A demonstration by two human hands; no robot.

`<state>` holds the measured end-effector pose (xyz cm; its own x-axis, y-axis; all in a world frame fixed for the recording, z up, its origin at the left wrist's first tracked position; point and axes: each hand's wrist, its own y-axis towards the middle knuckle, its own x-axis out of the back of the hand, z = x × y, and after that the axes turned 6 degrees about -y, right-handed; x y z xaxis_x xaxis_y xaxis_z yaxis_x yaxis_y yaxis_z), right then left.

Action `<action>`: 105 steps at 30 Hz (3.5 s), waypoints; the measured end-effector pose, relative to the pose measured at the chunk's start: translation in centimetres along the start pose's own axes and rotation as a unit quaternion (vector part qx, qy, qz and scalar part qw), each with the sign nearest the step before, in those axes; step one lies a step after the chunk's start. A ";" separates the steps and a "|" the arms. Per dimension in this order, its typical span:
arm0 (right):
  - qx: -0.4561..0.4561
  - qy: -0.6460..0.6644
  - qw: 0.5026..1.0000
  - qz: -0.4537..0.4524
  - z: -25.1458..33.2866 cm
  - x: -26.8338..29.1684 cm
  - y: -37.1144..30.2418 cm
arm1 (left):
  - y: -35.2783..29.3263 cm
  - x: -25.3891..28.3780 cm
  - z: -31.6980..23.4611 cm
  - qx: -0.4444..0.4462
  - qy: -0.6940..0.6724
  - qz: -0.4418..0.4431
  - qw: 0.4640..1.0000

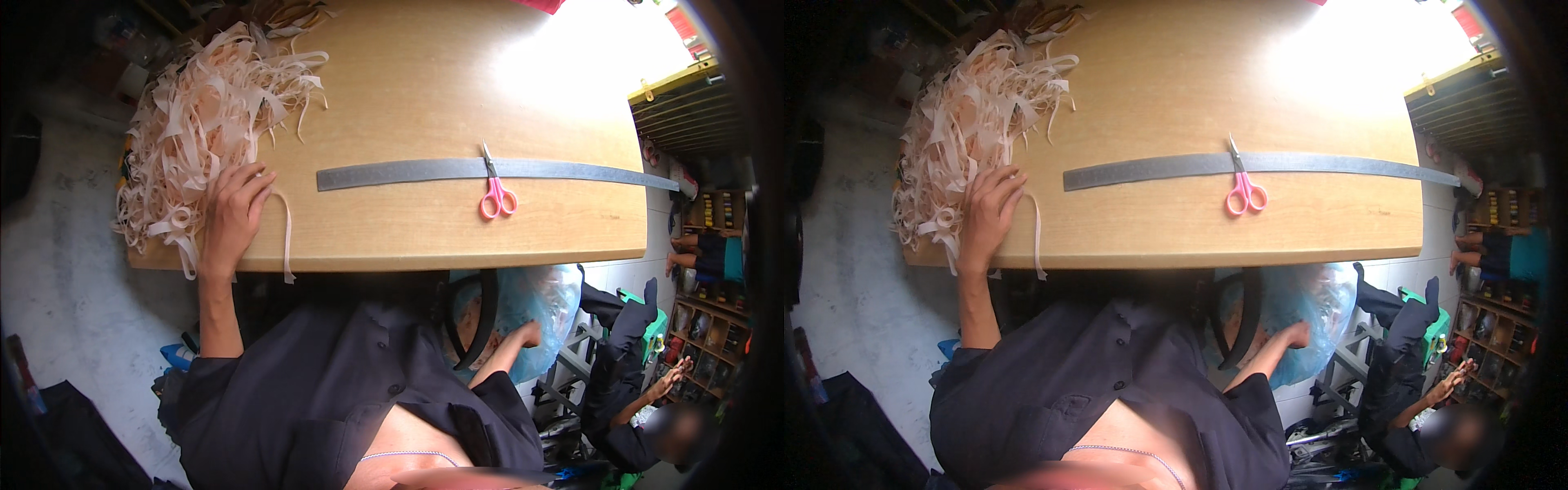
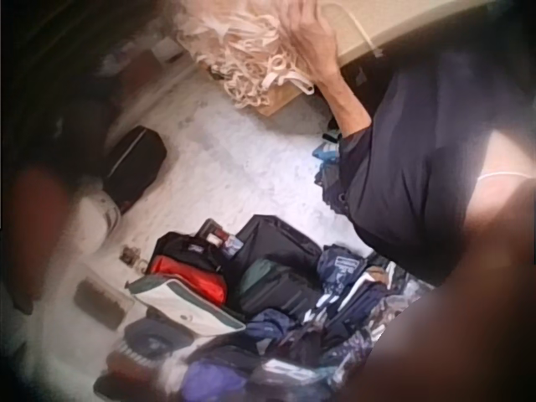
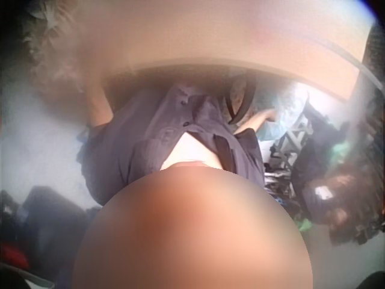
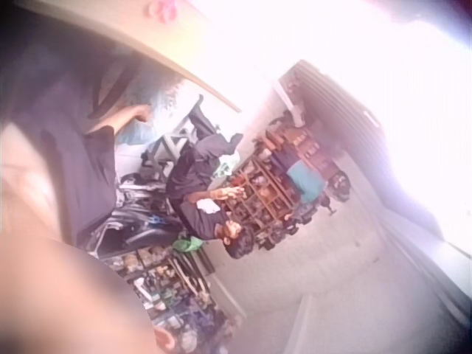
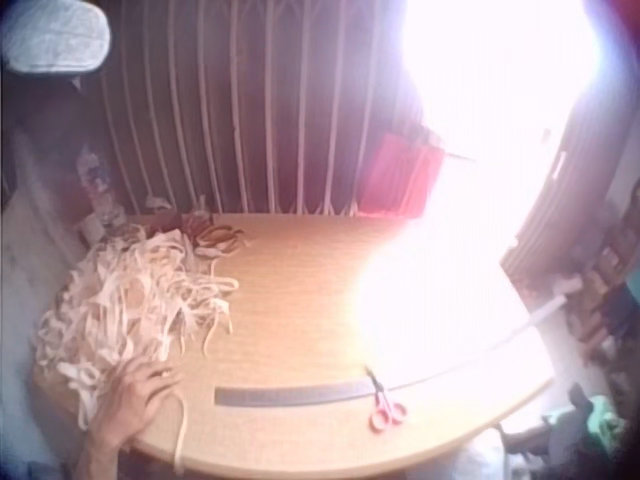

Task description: The person repeatedly measures and cuts strips of light-colored fabric using a metal ruler and pink-handled scissors on a wooden table. Cut pieces are placed into a growing pile on the left side of the table.

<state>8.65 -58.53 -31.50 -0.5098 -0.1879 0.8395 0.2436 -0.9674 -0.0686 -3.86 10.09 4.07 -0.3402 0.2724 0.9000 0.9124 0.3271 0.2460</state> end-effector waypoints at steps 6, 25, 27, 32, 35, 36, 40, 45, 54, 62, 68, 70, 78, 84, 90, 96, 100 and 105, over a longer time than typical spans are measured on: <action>0.027 -0.296 0.947 0.124 -12.0 -4.1 0.3 | -0.3 -0.6 -1.3 -0.037 0.055 -0.063 0.996; -0.032 -0.261 0.962 0.070 -6.4 -2.0 -2.7 | 5.1 -5.4 -7.2 -0.040 -0.155 -0.108 0.981; -0.048 -0.254 0.965 0.032 -5.5 -1.1 -3.1 | 4.6 -5.7 -6.6 -0.046 -0.140 -0.095 0.985; -0.075 -0.178 0.962 -0.192 0.1 2.7 -4.0 | 3.4 -5.8 -5.7 -0.024 -0.144 -0.106 0.984; 0.095 0.007 0.960 -0.263 6.6 5.0 -5.1 | 2.7 -5.3 -5.2 -0.008 -0.134 -0.097 0.986; 0.171 0.088 0.953 -0.236 9.3 5.9 -5.8 | 2.4 -5.1 -5.1 -0.006 -0.132 -0.094 0.987; 0.360 0.306 0.851 -0.230 20.0 10.0 -12.5 | 1.6 -4.4 -4.5 0.006 -0.124 -0.074 0.990; 0.523 0.424 0.737 0.048 28.3 15.0 -26.5 | 0.8 -3.8 -3.4 -0.002 -0.110 -0.086 0.990; 0.810 0.162 0.505 0.251 32.3 16.0 -43.8 | 0.3 -3.9 -2.5 -0.019 -0.109 -0.098 0.989; 0.710 0.115 0.514 0.467 32.9 15.8 -45.6 | -0.1 -3.6 -1.5 -0.020 -0.117 -0.103 0.988; 0.668 0.022 0.519 0.533 33.2 15.7 -44.3 | -0.7 -3.3 -1.1 -0.023 -0.101 -0.103 0.989; 0.671 0.010 0.519 0.530 33.0 15.3 -44.4 | -0.9 -3.1 -1.1 -0.012 -0.086 -0.104 0.991; 0.711 0.019 0.514 0.480 32.6 14.8 -44.6 | -1.8 -4.2 -5.6 -0.028 -0.068 -0.091 0.993; 0.696 0.043 0.516 0.497 32.6 14.5 -44.4 | -1.0 -7.2 -9.8 -0.099 -0.081 -0.031 0.991; 0.689 0.047 0.527 0.495 32.5 14.2 -44.3 | -2.0 -7.2 -8.5 -0.073 -0.112 0.012 0.991; 0.670 0.037 0.537 0.511 32.6 14.3 -44.3 | -3.4 -5.4 -5.7 -0.048 -0.066 0.032 0.996; 0.666 0.041 0.543 0.510 32.7 14.4 -44.3 | -3.7 -4.6 -4.3 -0.048 -0.019 0.034 0.998; 0.649 0.036 0.548 0.527 32.9 14.7 -44.4 | -3.2 -3.7 -1.8 -0.046 -0.083 -0.063 0.993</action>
<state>17.48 -12.80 1.57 0.4587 -0.5781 0.6748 0.7914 0.6112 -0.0144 -5.13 6.37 0.61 -0.4788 0.3829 0.7900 0.8746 0.2858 0.3915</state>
